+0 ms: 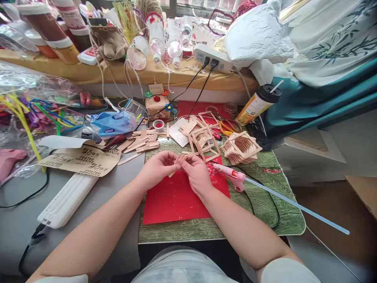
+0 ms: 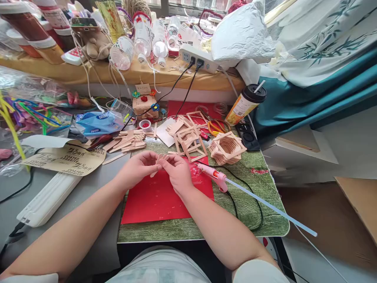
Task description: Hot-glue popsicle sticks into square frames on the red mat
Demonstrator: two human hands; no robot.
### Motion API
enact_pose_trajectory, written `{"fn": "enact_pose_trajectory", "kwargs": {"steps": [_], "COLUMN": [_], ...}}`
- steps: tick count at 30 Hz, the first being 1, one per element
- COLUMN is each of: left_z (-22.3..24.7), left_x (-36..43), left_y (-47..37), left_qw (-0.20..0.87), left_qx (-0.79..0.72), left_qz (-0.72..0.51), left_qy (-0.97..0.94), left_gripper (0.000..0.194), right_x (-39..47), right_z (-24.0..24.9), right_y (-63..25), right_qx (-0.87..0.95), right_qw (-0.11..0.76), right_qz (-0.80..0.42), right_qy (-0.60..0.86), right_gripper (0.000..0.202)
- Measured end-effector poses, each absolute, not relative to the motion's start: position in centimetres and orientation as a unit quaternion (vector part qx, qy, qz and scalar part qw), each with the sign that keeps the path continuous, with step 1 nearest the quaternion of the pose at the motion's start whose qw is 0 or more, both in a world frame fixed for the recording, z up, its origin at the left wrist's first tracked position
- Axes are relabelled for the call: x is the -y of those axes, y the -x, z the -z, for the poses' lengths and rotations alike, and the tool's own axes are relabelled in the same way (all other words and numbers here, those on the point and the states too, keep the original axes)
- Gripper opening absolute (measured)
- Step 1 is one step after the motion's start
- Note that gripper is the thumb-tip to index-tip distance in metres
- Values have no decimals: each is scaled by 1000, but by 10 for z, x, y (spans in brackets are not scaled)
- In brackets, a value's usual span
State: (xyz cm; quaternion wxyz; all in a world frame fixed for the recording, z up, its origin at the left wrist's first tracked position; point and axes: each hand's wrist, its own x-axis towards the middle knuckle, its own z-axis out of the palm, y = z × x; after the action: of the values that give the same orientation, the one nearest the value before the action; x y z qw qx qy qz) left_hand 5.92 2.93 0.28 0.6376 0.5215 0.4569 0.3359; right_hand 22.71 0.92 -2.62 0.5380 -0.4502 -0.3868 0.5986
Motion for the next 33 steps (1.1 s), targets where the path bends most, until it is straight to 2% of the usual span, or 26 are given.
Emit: {"fn": "enact_pose_trajectory", "kwargs": {"steps": [3, 6, 11, 13, 16, 17, 21, 24, 27, 31, 33], "left_z": [0, -2, 3, 6, 8, 7, -3, -14, -20, -20, -17], "left_x": [-33, -40, -45, -45, -43, -43, -41, -40, -41, -43, -44], "left_y": [-55, -45, -33, -32, -33, -32, -29, -26, -23, -16, -14], "left_qw": [647, 619, 479, 424, 357, 344, 329, 347, 351, 274, 272], "left_qx": [-458, -489, -564, -571, -580, -582, -572, -556, -543, -484, -453], "left_qz": [-345, -340, -256, -210, -160, -154, -116, -42, 15, 5, -4], "left_qy": [-503, -511, -622, -671, -715, -720, -743, -754, -763, -831, -849], "left_gripper": [33, 34, 21, 17, 26, 27, 19, 13, 20, 22, 19], "right_x": [-14, -16, -15, -15, -15, -15, -15, -14, -14, -15, -14], "right_z": [23, 14, 3, 4, 7, 7, 10, 14, 15, 7, 4], "right_y": [-233, -242, -254, -254, -253, -253, -254, -254, -255, -256, -254], "right_qx": [358, 405, 537, 580, 608, 602, 531, 506, 526, 478, 448], "right_qw": [525, 502, 308, 267, 266, 270, 310, 308, 292, 339, 368], "right_qz": [-637, -617, -594, -554, -497, -493, -566, -594, -566, -622, -654], "right_qy": [436, 452, 514, 534, 560, 567, 549, 544, 564, 519, 487], "right_gripper": [35, 32, 27, 24, 19, 22, 43, 44, 42, 42, 46]}}
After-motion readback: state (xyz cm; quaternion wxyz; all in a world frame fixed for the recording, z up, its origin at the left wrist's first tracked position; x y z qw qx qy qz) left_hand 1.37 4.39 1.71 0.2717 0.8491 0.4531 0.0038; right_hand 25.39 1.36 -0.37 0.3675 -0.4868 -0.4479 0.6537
